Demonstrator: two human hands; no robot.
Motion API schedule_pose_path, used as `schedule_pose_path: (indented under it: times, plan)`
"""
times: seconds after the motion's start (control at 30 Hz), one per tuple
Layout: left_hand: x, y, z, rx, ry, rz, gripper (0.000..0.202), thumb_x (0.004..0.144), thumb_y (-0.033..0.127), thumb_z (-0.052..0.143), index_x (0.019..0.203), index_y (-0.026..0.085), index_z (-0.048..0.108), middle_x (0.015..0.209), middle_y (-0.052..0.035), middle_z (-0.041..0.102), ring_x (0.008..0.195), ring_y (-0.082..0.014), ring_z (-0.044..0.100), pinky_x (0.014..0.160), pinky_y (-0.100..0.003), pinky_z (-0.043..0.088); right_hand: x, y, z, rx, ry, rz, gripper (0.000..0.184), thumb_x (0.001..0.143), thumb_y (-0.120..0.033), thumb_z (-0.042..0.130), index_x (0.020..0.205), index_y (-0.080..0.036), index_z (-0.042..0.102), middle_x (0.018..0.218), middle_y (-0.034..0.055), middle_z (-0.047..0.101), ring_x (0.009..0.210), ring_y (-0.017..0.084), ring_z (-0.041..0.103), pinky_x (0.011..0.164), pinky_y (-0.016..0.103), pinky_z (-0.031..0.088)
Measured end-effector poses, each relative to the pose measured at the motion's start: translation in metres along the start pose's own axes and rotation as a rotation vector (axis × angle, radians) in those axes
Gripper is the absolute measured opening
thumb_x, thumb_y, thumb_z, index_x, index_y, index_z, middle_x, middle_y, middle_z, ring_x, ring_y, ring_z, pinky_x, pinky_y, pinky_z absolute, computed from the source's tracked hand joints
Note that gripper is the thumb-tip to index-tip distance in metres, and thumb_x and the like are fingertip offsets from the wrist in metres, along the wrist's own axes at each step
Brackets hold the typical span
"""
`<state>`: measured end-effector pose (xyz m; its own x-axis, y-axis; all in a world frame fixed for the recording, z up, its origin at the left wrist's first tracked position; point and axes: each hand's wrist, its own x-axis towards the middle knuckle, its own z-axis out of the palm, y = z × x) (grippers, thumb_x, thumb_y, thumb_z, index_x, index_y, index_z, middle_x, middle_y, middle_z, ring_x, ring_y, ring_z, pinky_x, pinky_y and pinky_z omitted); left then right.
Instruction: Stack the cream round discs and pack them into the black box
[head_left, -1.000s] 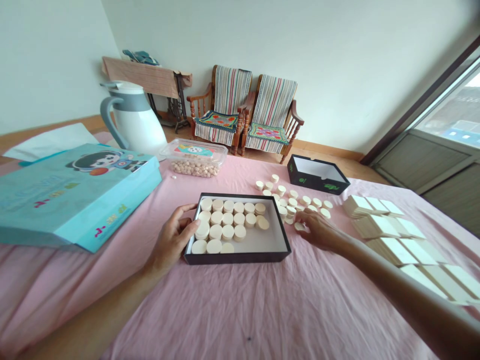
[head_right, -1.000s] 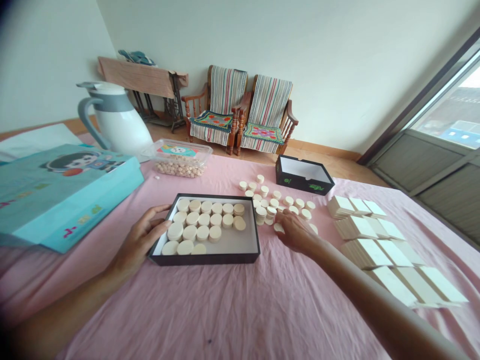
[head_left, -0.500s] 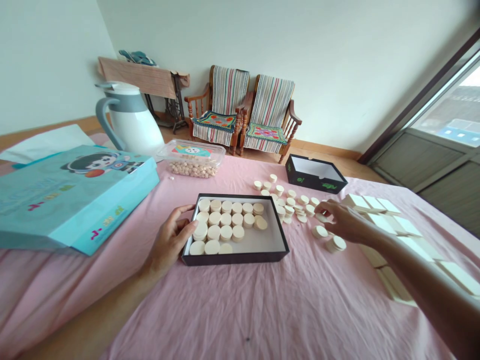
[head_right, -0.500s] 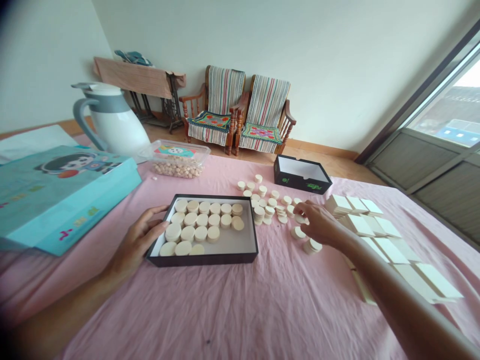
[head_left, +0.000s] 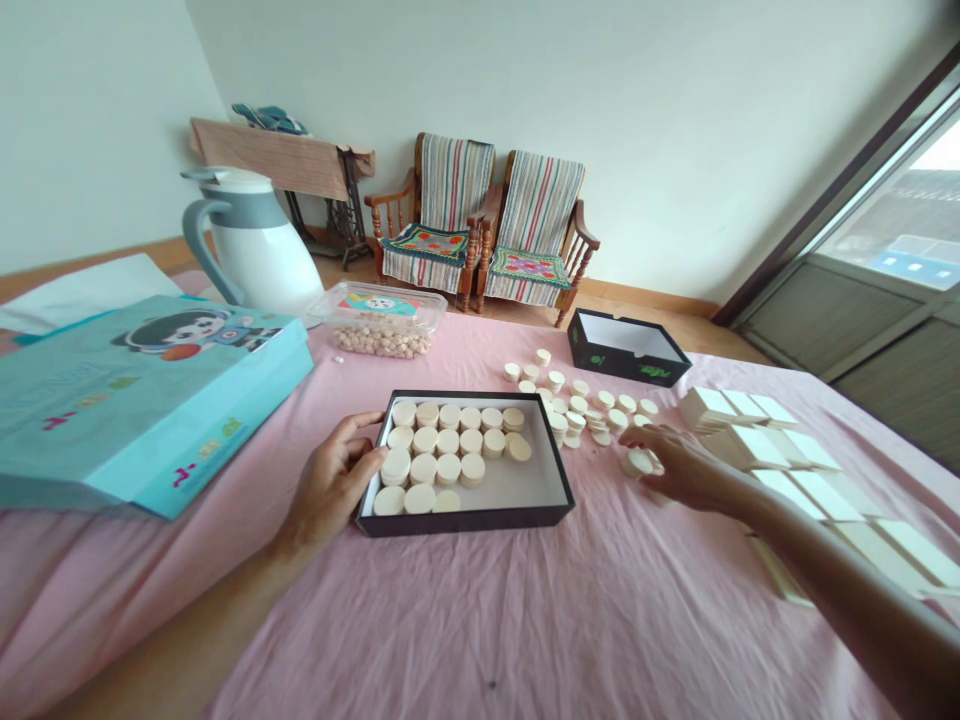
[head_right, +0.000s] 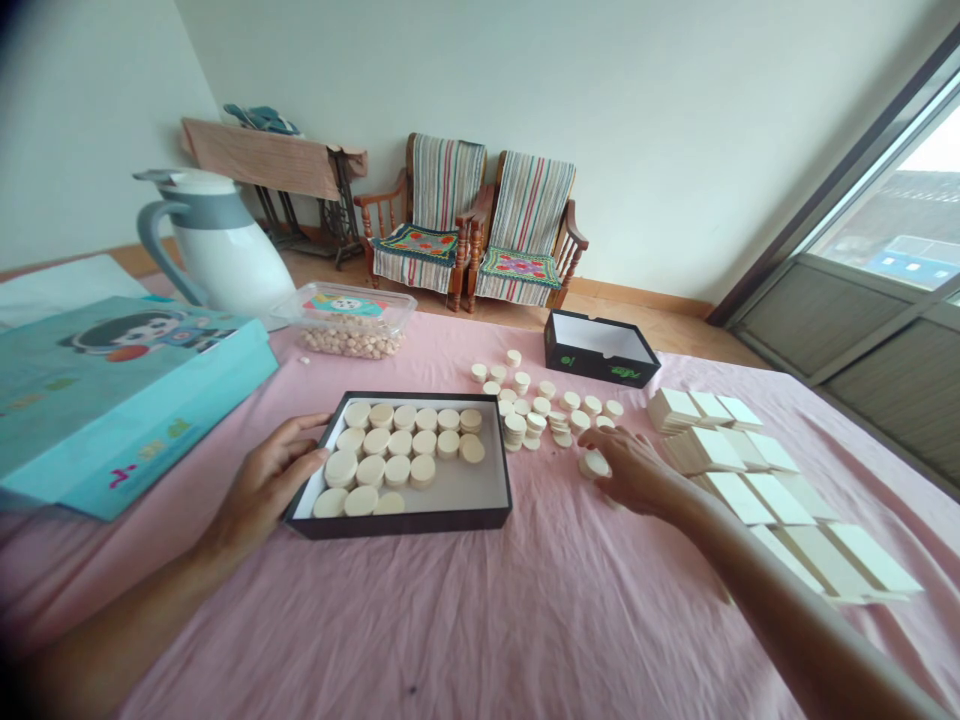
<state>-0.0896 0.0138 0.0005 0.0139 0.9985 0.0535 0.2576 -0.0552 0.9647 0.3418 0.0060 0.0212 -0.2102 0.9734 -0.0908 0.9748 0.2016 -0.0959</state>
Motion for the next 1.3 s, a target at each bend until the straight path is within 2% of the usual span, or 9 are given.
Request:
schedule_pose_path:
  times: [0.1,0.27,0.63,0.8,0.97,1.07,1.13,1.2,1.3]
  plan:
    - [0.000,0.006,-0.002,0.084,0.026,0.028,0.050,0.076,0.037,0.057,0.121,0.016,0.049,0.054,0.0065,0.046,0.047,-0.0126,0.047,0.041,-0.018,0.030,0.000,-0.004,0.001,-0.072,-0.022,0.036,0.043,0.066,-0.011,0.057,0.108,-0.022,0.059,0.114,0.0094,0.064,0.108,0.029,0.056,0.088,0.043,0.040]
    - [-0.001,0.011,-0.004,0.164,0.082,0.069,0.042,0.075,0.033,0.056,0.112,0.014,0.054,0.055,0.0065,0.042,0.050,-0.0116,0.042,0.045,-0.020,0.032,0.001,-0.008,0.002,-0.112,-0.012,0.015,0.027,0.072,-0.015,0.053,0.097,-0.022,0.061,0.103,0.0067,0.067,0.101,0.027,0.059,0.084,0.042,0.037]
    - [-0.002,0.009,-0.004,0.079,0.056,0.032,0.053,0.070,0.028,0.057,0.121,0.016,0.049,0.056,0.0070,0.045,0.049,-0.0112,0.044,0.044,-0.018,0.030,0.002,-0.023,-0.007,-0.124,-0.072,-0.027,0.018,0.078,-0.017,0.048,0.090,-0.019,0.061,0.097,0.0093,0.066,0.090,0.024,0.061,0.083,0.040,0.033]
    - [-0.002,0.007,-0.004,0.066,0.046,0.042,0.051,0.073,0.031,0.058,0.121,0.016,0.049,0.056,0.0069,0.044,0.049,-0.0113,0.045,0.044,-0.018,0.030,0.002,-0.031,-0.009,-0.180,-0.097,-0.019,0.015,0.074,-0.015,0.049,0.086,-0.019,0.057,0.094,0.0088,0.063,0.086,0.022,0.060,0.080,0.036,0.035]
    - [-0.002,0.005,-0.005,0.068,0.031,0.063,0.049,0.078,0.034,0.058,0.123,0.015,0.049,0.056,0.0071,0.044,0.050,-0.0105,0.044,0.045,-0.018,0.032,0.003,-0.027,-0.008,-0.172,-0.101,0.007,0.013,0.071,-0.015,0.049,0.082,-0.019,0.054,0.090,0.0070,0.063,0.084,0.022,0.060,0.078,0.035,0.036]
    - [-0.002,0.003,-0.005,0.073,0.026,0.072,0.048,0.079,0.033,0.056,0.124,0.015,0.048,0.057,0.0066,0.046,0.052,-0.0112,0.046,0.047,-0.019,0.034,0.003,-0.030,-0.020,-0.111,-0.063,0.026,0.018,0.069,-0.015,0.050,0.086,-0.020,0.054,0.089,0.0068,0.063,0.082,0.022,0.060,0.072,0.032,0.038]
    - [-0.002,0.002,-0.006,0.069,0.025,0.075,0.048,0.080,0.032,0.056,0.124,0.015,0.048,0.057,0.0063,0.047,0.053,-0.0117,0.048,0.048,-0.019,0.035,0.003,-0.040,-0.035,-0.066,-0.020,0.000,0.020,0.070,-0.017,0.051,0.090,-0.019,0.055,0.090,0.0080,0.063,0.082,0.022,0.059,0.070,0.030,0.039]
    - [-0.002,0.001,-0.005,0.064,0.029,0.079,0.048,0.080,0.032,0.056,0.124,0.015,0.048,0.057,0.0066,0.046,0.052,-0.0114,0.047,0.048,-0.019,0.034,0.004,-0.058,-0.052,-0.031,0.021,-0.054,0.020,0.071,-0.018,0.052,0.090,-0.019,0.055,0.090,0.0079,0.063,0.081,0.021,0.058,0.070,0.029,0.039]
    - [-0.002,0.002,-0.005,0.058,0.036,0.081,0.047,0.079,0.032,0.057,0.122,0.015,0.049,0.055,0.0076,0.044,0.049,-0.0103,0.044,0.047,-0.019,0.033,0.005,-0.098,-0.074,-0.009,0.009,-0.133,0.015,0.071,-0.018,0.053,0.086,-0.019,0.056,0.086,0.0062,0.062,0.076,0.019,0.056,0.067,0.028,0.038]
